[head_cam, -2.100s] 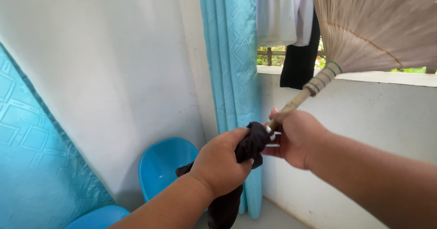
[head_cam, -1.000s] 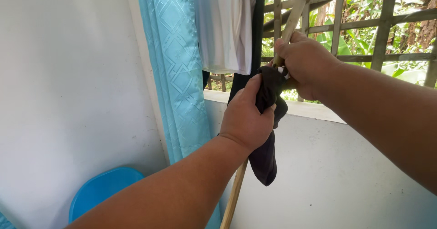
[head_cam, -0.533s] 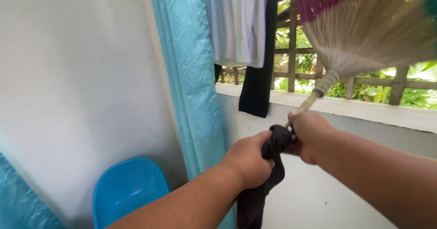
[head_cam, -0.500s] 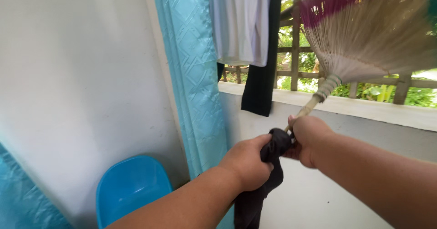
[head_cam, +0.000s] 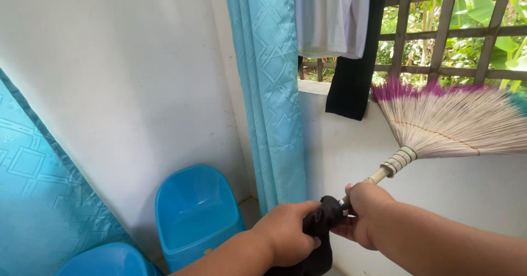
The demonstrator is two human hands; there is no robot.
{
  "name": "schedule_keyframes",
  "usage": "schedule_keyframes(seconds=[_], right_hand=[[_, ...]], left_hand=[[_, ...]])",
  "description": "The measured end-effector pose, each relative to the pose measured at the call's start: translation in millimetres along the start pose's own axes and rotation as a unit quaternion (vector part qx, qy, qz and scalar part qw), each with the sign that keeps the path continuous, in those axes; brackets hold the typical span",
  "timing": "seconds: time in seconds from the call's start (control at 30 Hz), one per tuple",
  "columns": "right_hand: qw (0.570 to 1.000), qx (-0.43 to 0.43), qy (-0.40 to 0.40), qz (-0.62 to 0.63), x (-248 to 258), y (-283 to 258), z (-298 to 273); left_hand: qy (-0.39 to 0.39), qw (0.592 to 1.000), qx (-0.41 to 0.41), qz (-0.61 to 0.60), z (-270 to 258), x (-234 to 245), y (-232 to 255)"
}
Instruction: The person wipes a white window sill with a dark cloth while holding a broom handle for support. The person moves the cloth back and forth along the sill, then wipes the broom handle with the same cloth.
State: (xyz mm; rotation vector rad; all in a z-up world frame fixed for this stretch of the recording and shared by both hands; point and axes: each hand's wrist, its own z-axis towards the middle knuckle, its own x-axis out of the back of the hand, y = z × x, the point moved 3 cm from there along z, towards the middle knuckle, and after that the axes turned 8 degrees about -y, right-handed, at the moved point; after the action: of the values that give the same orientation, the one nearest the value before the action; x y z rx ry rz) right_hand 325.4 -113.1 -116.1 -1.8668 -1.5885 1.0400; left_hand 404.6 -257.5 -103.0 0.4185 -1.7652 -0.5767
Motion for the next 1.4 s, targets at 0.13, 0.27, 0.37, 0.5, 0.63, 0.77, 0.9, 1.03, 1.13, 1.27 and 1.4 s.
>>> schedule_keyframes(seconds=[0.13,0.27,0.37,0.5,0.63,0.77,0.9,1.03,1.13,1.27,1.4], right_hand=[[1.000,-0.007,0.018,-0.002,-13,18,-22],[1.000,0.021,0.021,-0.010,-22,24,-45],[0.997,0.071,0.007,-0.027,-27,16,-58],[0.986,0.154,-0.021,-0.062,-29,-7,-71],[0.972,0.218,-0.038,-0.078,-23,-29,-75],[0.953,0.277,-0.039,-0.113,-15,-60,-79],[0.933,0.331,-0.040,-0.139,-10,-91,-84],[0.893,0.406,-0.082,-0.174,-5,-122,-97],[0.866,0.447,-0.116,-0.189,0,-138,-99],[0.836,0.497,-0.126,-0.197,7,-158,-95],[0.825,0.519,-0.104,-0.197,25,-176,-89]], left_hand=[[0.014,0.998,-0.060,-0.028,-21,-5,-19],[0.039,0.994,-0.091,-0.053,-33,-6,-31],[0.096,0.985,-0.132,-0.054,-35,-2,-29],[0.181,0.967,-0.176,-0.038,-35,7,-17],[0.187,0.966,-0.167,-0.063,-30,13,-2],[0.154,0.979,-0.092,-0.093,-30,12,5],[0.191,0.967,-0.088,-0.147,-21,9,18],[0.247,0.919,-0.216,-0.218,2,12,46],[0.289,0.882,-0.283,-0.243,26,23,71],[0.318,0.851,-0.336,-0.249,54,41,105],[0.288,0.860,-0.316,-0.279,74,38,126]])
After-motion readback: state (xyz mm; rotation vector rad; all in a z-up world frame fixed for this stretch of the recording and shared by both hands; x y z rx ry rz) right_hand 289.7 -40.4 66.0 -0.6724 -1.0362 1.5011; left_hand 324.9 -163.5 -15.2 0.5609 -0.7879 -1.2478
